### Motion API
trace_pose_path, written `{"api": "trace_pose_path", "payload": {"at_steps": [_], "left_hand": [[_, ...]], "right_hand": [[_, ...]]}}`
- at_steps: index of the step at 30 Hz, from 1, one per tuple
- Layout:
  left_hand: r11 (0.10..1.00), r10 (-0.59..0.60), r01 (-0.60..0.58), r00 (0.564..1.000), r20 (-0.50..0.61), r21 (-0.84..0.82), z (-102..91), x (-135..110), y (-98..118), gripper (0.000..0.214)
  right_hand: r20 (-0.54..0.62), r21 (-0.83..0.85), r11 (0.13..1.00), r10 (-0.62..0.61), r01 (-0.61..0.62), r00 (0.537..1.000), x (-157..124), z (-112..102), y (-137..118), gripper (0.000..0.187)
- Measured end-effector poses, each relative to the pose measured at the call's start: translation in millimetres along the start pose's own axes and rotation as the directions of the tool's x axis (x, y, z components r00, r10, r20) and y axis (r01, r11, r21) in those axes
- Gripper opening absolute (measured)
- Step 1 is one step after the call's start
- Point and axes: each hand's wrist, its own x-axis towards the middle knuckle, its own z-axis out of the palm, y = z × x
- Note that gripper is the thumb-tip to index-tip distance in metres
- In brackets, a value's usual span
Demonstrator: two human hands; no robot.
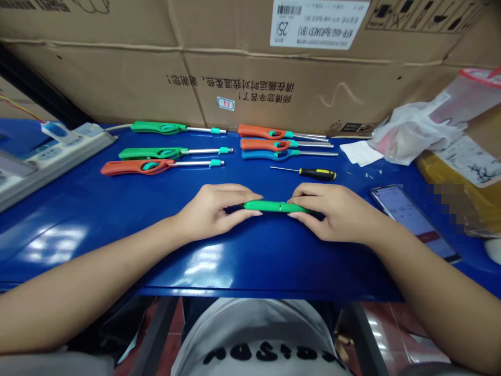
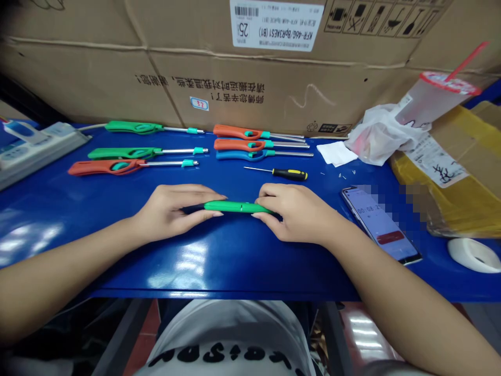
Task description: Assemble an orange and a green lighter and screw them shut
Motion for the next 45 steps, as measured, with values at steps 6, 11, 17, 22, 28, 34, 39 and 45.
{"api": "trace_pose_path", "payload": {"at_steps": [6,11,17,22,28,34,39,45], "left_hand": [[0.998,0.034,-0.031,0.998,-0.053,0.053,0.0,-2.4,7.3,0.021],[0.995,0.052,-0.05,0.998,-0.027,0.09,-5.9,0.8,4.8,0.021],[0.991,-0.015,0.013,1.0,0.014,0.135,-18.2,3.0,5.0,0.021],[0.991,-0.109,0.107,0.994,0.021,0.075,-18.2,3.9,10.7,0.019],[0.781,-0.564,0.503,0.823,-0.072,-0.37,-7.8,7.7,13.5,0.034],[0.271,-0.8,0.635,0.566,0.198,-0.724,5.9,9.8,11.9,0.035],[0.595,-0.628,0.485,0.778,0.007,-0.641,8.4,8.9,15.1,0.025],[0.888,-0.328,0.266,0.938,-0.11,-0.374,6.1,6.2,21.7,0.023]], "right_hand": [[-0.019,0.022,1.0,-0.011,0.011,1.0,1.3,0.8,-2.1,0.027],[-0.031,-0.037,0.999,0.001,-0.002,1.0,0.7,-1.6,5.2,0.024],[0.005,-0.154,0.987,0.034,-0.032,0.999,0.3,-8.4,12.7,0.024],[0.003,-0.167,0.986,0.015,-0.014,1.0,0.0,-7.7,11.9,0.029],[-0.017,-0.105,0.987,0.122,-0.123,0.992,3.5,-2.7,5.2,0.034],[-0.032,-0.058,0.997,0.043,-0.045,0.999,8.1,9.3,-9.0,0.059],[-0.092,-0.032,0.999,0.007,-0.01,0.996,7.3,10.8,-10.4,0.042],[-0.13,-0.045,0.998,-0.056,0.05,0.99,5.5,13.1,-12.3,0.043]]}}
